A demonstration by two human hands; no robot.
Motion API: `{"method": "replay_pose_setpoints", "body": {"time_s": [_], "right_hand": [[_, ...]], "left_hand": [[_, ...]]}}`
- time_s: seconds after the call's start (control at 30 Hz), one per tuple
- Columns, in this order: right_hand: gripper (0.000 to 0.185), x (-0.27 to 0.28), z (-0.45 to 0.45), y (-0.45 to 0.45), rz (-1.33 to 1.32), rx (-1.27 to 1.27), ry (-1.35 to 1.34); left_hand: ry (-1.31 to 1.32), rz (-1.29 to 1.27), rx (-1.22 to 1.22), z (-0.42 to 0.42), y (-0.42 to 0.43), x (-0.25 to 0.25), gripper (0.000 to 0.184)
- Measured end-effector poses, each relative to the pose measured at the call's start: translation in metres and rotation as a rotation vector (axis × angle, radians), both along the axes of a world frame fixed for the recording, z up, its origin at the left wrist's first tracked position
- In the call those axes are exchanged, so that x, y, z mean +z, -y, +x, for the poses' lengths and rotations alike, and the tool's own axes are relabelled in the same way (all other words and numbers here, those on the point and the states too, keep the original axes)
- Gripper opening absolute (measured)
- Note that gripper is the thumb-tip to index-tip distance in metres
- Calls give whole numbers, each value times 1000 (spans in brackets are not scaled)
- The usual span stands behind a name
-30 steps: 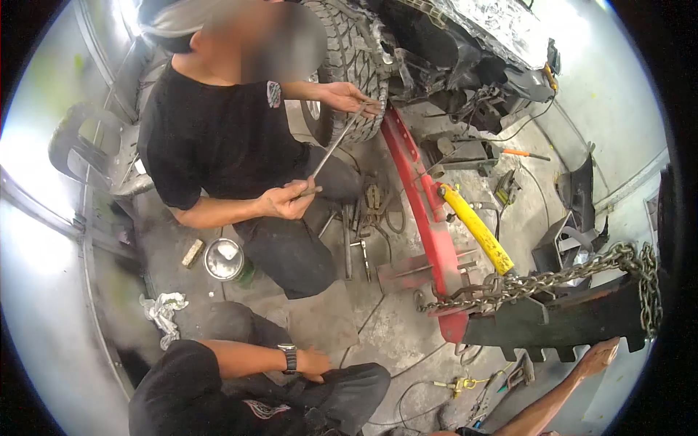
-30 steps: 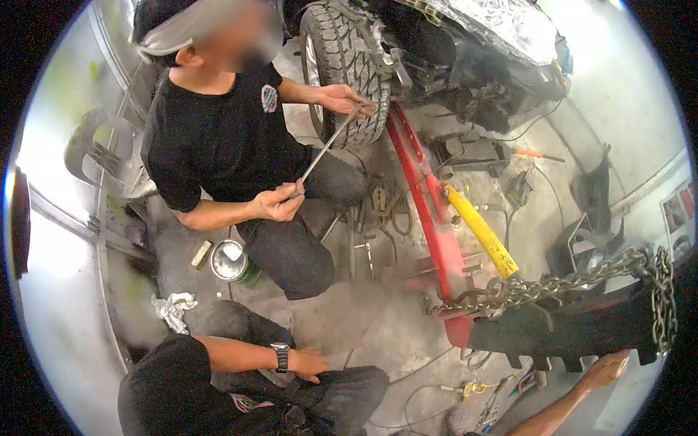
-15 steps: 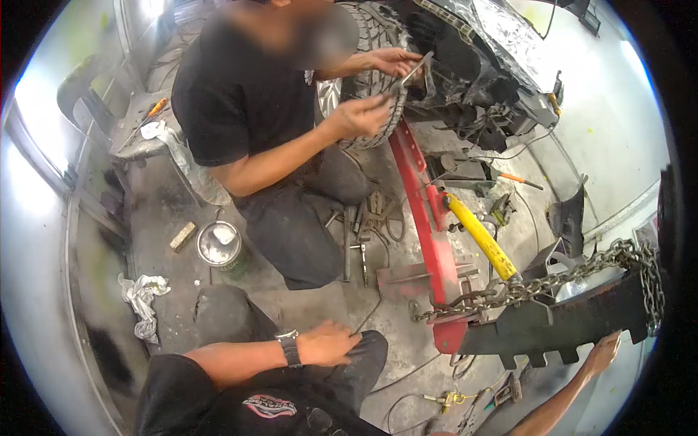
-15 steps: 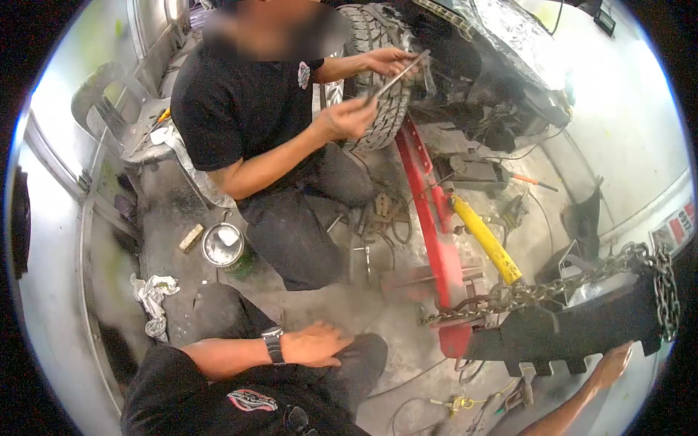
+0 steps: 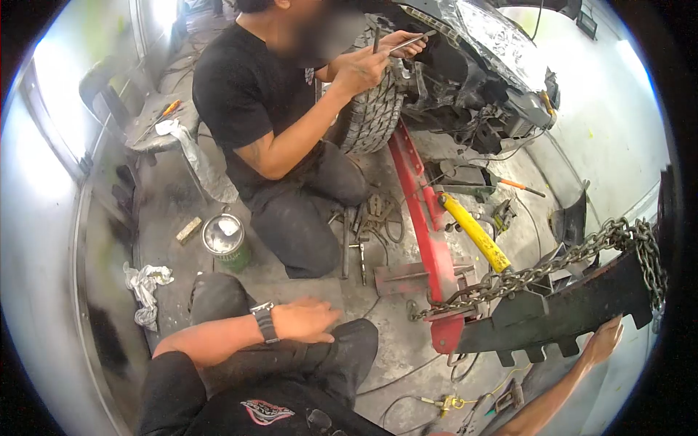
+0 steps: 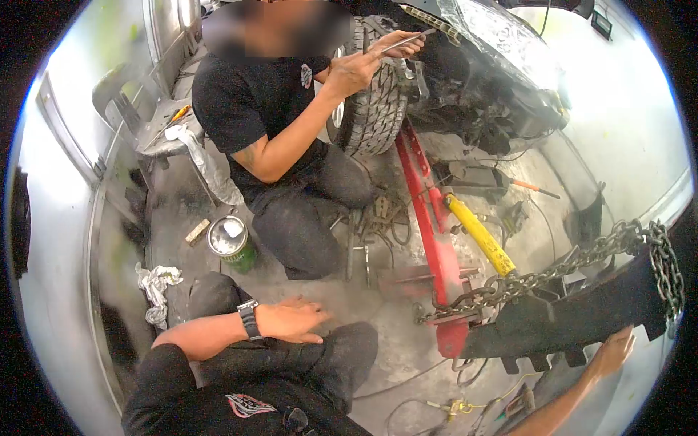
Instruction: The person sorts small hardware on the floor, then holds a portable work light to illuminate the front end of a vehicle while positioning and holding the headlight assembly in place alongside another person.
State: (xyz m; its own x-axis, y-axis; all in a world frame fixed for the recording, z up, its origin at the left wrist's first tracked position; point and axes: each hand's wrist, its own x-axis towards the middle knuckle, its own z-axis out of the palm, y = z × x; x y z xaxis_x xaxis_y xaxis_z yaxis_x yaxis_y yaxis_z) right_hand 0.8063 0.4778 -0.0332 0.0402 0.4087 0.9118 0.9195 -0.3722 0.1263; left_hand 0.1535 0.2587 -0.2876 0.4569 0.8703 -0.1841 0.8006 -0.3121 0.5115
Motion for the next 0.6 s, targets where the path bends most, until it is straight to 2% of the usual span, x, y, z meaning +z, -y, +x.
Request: {"method": "replay_pose_setpoints", "body": {"time_s": [0.07, 0.17, 0.27, 0.37, 0.5, 0.6], "right_hand": [[46, -5, 11, -3, 11, -42, 81], [42, -3, -14, 3, -19, -71, 14], [44, -7, 6, -7, 69, 7, 121], [33, -3, -12, 0, 16, -69, 62], [33, -6, -4, -3, 66, -47, 78], [35, -10, 1, -11, 153, -48, 91]], "left_hand": [[1, -17, -46, 9, -4, 11, 61], [6, -72, -114, 16, -14, 16, 60], [26, -117, -152, 21, -21, -26, 60], [-78, -159, -179, 21, -28, -67, 58], [-72, -259, -171, 24, -24, -141, 57], [-72, -316, -220, 22, -20, -160, 53]]}}
